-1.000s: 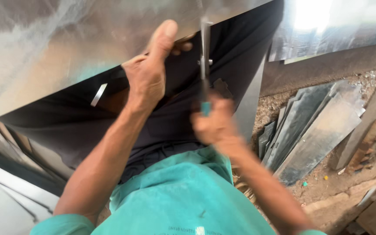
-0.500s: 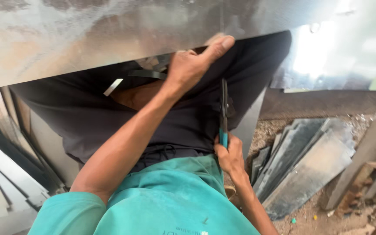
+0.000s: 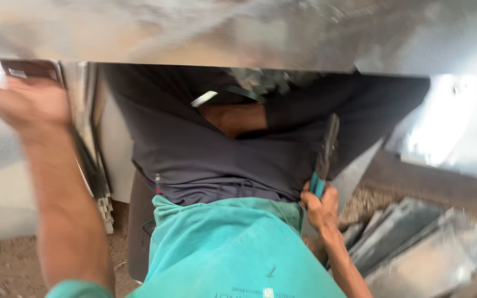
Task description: The person sits on the floor and uses tin snips to trim the edges of a large metal sheet. They repeatedly cut small sections along the edge, remove the cut pieces, and adjust the sheet's position to continue trimming.
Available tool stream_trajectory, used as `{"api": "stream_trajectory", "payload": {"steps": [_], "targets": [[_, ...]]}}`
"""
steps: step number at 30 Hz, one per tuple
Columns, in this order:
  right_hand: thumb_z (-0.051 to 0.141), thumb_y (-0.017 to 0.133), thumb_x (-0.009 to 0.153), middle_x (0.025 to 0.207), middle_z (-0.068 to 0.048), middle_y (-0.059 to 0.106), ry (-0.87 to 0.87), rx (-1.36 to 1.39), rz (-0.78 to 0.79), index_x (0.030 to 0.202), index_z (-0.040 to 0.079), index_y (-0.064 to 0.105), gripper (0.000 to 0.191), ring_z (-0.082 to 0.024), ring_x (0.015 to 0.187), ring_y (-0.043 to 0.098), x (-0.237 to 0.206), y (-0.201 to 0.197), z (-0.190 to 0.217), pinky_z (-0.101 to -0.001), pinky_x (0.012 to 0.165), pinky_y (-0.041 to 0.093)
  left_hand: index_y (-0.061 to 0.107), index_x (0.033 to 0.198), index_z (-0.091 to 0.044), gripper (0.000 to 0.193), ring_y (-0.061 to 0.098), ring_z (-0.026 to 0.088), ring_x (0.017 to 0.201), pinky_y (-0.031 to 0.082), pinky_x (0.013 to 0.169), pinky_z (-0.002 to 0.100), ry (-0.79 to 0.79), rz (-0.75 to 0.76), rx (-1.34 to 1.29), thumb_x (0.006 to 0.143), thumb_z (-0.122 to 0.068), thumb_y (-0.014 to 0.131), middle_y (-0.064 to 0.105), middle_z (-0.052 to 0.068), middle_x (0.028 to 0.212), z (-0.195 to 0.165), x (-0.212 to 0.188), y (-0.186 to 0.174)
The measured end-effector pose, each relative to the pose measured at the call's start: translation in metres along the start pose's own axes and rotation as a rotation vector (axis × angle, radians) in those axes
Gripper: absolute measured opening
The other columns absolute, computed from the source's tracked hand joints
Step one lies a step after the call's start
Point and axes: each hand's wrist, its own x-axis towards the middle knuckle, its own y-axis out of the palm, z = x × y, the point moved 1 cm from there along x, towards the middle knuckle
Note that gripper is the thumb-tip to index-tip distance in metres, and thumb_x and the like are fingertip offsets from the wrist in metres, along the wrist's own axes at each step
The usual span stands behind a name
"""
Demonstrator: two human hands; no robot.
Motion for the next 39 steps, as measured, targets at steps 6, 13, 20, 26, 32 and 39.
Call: {"api": "stream_trajectory", "payload": {"steps": [6,13,20,26,32,39], "targets": [[0.004,0.057,0.071,0.07,-0.007,0.068,-0.206,0.177,0.163,0.085,-0.001,0.066,0.017,-0.015,0.061,0.065,-0.013,-0.005,0.032,-0.0305,0.057,0.055,0.065,0.134,0.002,0.038,0.066,0.021,0.118,0.055,0.106,0.035,0.252,0.03,0.139,0.112,-0.028,0.063,0.067,0.012,0.133,-0.003,-0.013,-0.009],[0.002,0.048,0.077,0.069,-0.009,0.062,-0.383,-0.34,0.433,0.089,0.0,0.062,0.019,-0.019,0.063,0.06,0.007,0.034,0.149,-0.0343,0.061,0.051,0.069,0.106,-0.004,0.021,0.077,0.029,0.086,0.061,0.065,0.038,-0.063,0.067,0.049,0.094,-0.018,0.08,0.074,0.011,0.098,0.132,-0.063,0.082],[0.008,0.045,0.065,0.113,-0.014,0.069,-0.234,-0.411,0.735,0.122,0.0,0.058,0.059,-0.023,0.105,0.068,0.037,0.041,0.222,-0.0364,0.087,0.061,0.074,0.115,0.005,0.025,0.077,0.022,0.099,0.063,0.082,0.032,-0.072,0.306,0.16,0.103,-0.017,0.071,0.078,0.015,0.107,0.125,-0.052,0.039],[0.007,0.052,0.064,0.095,-0.014,0.068,-0.292,-0.672,0.727,0.119,0.0,0.057,0.056,-0.026,0.079,0.062,0.063,0.059,0.242,-0.0384,0.071,0.054,0.074,0.118,0.002,0.031,0.078,0.015,0.094,0.065,0.083,0.026,-0.164,0.291,0.427,0.101,-0.024,0.07,0.081,0.012,0.105,0.12,-0.057,0.018],[0.002,0.05,0.074,0.085,-0.014,0.066,-0.353,-0.797,0.712,0.103,-0.001,0.059,0.031,-0.023,0.08,0.066,0.069,0.058,0.26,-0.0359,0.073,0.056,0.074,0.118,0.005,0.031,0.077,0.018,0.096,0.064,0.087,0.029,-0.101,0.306,0.422,0.102,-0.022,0.072,0.08,0.014,0.105,0.121,-0.058,0.016],[0.007,0.058,0.087,0.081,-0.015,0.07,-0.198,-0.997,0.638,0.104,0.002,0.071,0.023,-0.024,0.072,0.068,0.096,0.025,0.244,-0.0384,0.068,0.056,0.071,0.122,0.007,0.029,0.078,0.024,0.097,0.064,0.091,0.035,-0.209,0.253,0.189,0.102,-0.014,0.072,0.078,0.015,0.103,0.116,-0.054,0.024]]}}
